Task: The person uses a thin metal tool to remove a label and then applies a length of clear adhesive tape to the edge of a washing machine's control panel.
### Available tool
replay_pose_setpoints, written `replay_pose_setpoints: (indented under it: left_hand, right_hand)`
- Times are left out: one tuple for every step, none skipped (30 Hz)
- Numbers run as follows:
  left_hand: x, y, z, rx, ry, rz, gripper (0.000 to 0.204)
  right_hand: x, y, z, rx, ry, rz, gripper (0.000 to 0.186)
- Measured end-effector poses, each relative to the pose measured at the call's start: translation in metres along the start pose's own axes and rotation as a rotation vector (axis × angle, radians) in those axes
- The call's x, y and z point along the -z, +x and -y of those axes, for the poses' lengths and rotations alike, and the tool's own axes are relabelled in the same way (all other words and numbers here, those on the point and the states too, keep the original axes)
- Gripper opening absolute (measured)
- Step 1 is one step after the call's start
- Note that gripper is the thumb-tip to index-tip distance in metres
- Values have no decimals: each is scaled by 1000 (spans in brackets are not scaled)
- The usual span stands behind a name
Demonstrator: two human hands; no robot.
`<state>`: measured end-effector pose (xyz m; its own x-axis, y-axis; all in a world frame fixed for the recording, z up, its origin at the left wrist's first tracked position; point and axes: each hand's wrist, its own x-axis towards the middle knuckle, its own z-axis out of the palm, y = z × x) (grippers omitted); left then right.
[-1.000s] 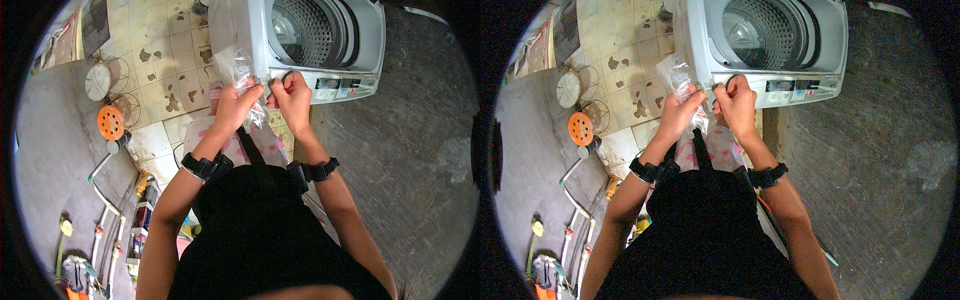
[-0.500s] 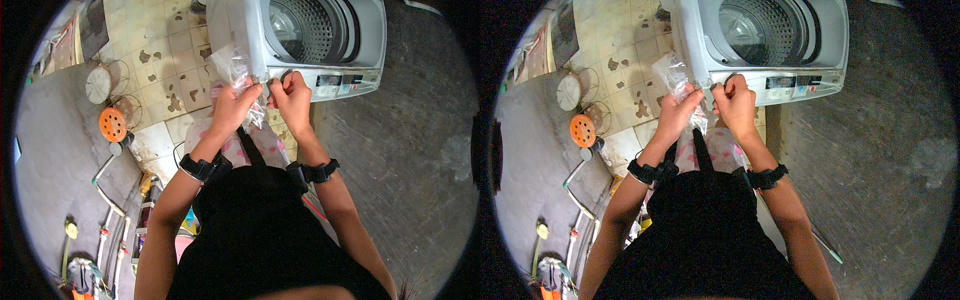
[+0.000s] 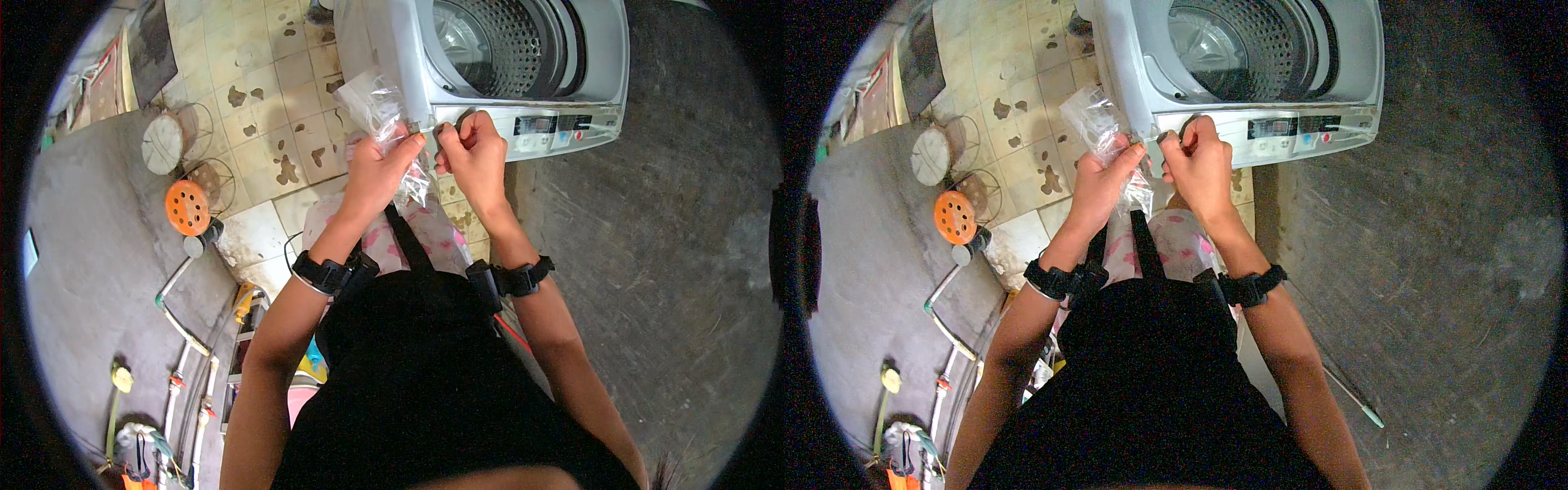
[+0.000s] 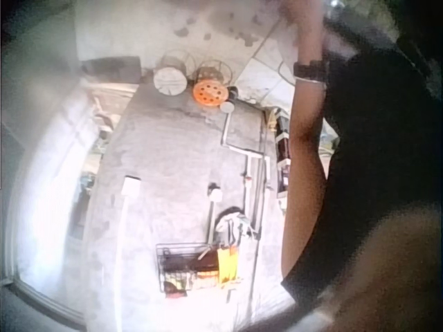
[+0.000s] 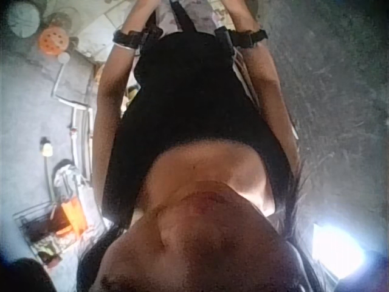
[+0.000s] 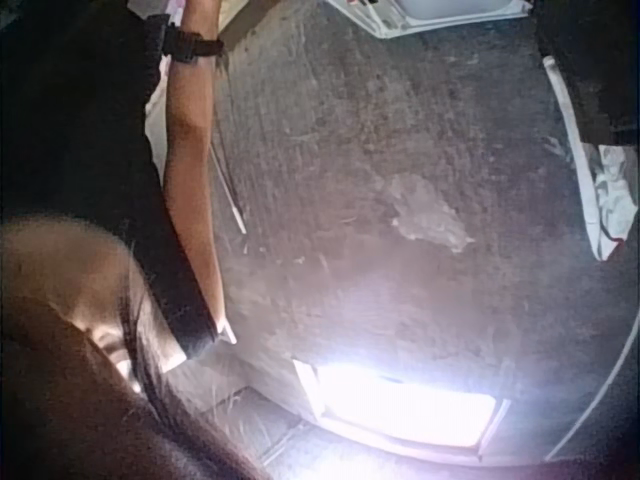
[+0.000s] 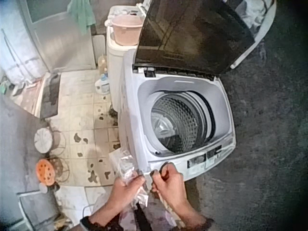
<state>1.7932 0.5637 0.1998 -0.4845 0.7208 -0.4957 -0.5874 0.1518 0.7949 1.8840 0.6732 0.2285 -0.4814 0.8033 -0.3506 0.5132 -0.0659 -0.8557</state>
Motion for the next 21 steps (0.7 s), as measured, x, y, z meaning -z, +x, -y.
replay_pose_setpoints:
  left_hand:
    - [0, 0, 0, -5, -7, 5, 15]
    - [-1, 0, 0, -7, -6, 6, 15]
    - [-2, 0, 1, -18, 2, 4, 15]
    - [-3, 0, 1, -27, 9, 2, 15]
    - [-3, 0, 0, -28, 10, 4, 15]
    - [-3, -1, 0, -22, -4, -20, 15]
    - [-3, -2, 0, -14, -17, -43, 15]
    - [-3, -2, -1, -14, -16, -41, 15]
    - [-2, 0, -2, -14, -13, -22, 15]
    - [-2, 1, -2, -14, -9, -3, 15]
    - [-1, 1, -1, -14, -8, -3, 15]
    - [-1, 1, 1, -24, 17, -10, 15]
    - [-1, 1, 1, -35, 41, -16, 15]
    - [-2, 2, 1, -34, 43, -15, 15]
    - [-2, 2, 1, -33, 25, -19, 15]
    - [-3, 2, 1, -27, 7, -24, 15]
    - [-2, 2, 1, -23, 10, -23, 15]
    - [-1, 2, 1, -25, 6, -17, 15]
    - [-1, 1, -1, -29, 3, -12, 14]
    - [-2, 1, -2, -26, 6, -12, 14]
    - [-2, 0, -4, -35, 15, -6, 14]
  right_hand:
    - [2, 0, -3, 14, 1, 1, 23]
    - [4, 0, -5, 28, 1, 2, 21]
    - [6, -1, -6, 30, 3, 0, 21]
    - [9, -1, -6, 8, 53, 13, 19]
    - [10, -2, -5, -14, 102, 25, 18]
    - [10, -7, -4, -8, 105, 19, 14]
    - [9, -10, -3, -8, 105, 16, 14]
    - [9, -11, -3, 51, 31, 19, 13]
    - [9, -13, -3, 109, -43, 21, 14]
    - [8, -11, -1, 138, -101, 9, 17]
    - [6, -9, 0, 138, -100, 8, 17]
    - [5, -7, 0, 135, -133, 23, 18]
    - [4, -5, 2, 132, -167, 38, 19]
    - [3, -3, 5, 131, -166, 37, 19]
    - [2, -1, 9, 119, -156, 52, 17]
    - [0, -1, 10, 103, -145, 68, 15]
    - [-1, -1, 10, 98, -143, 67, 15]
    - [-2, -1, 10, 67, -107, 73, 15]
    - [-3, -1, 10, 38, -70, 79, 15]
    - [-3, -2, 9, 35, -67, 79, 15]
    - [-3, -2, 9, 50, -67, 76, 16]
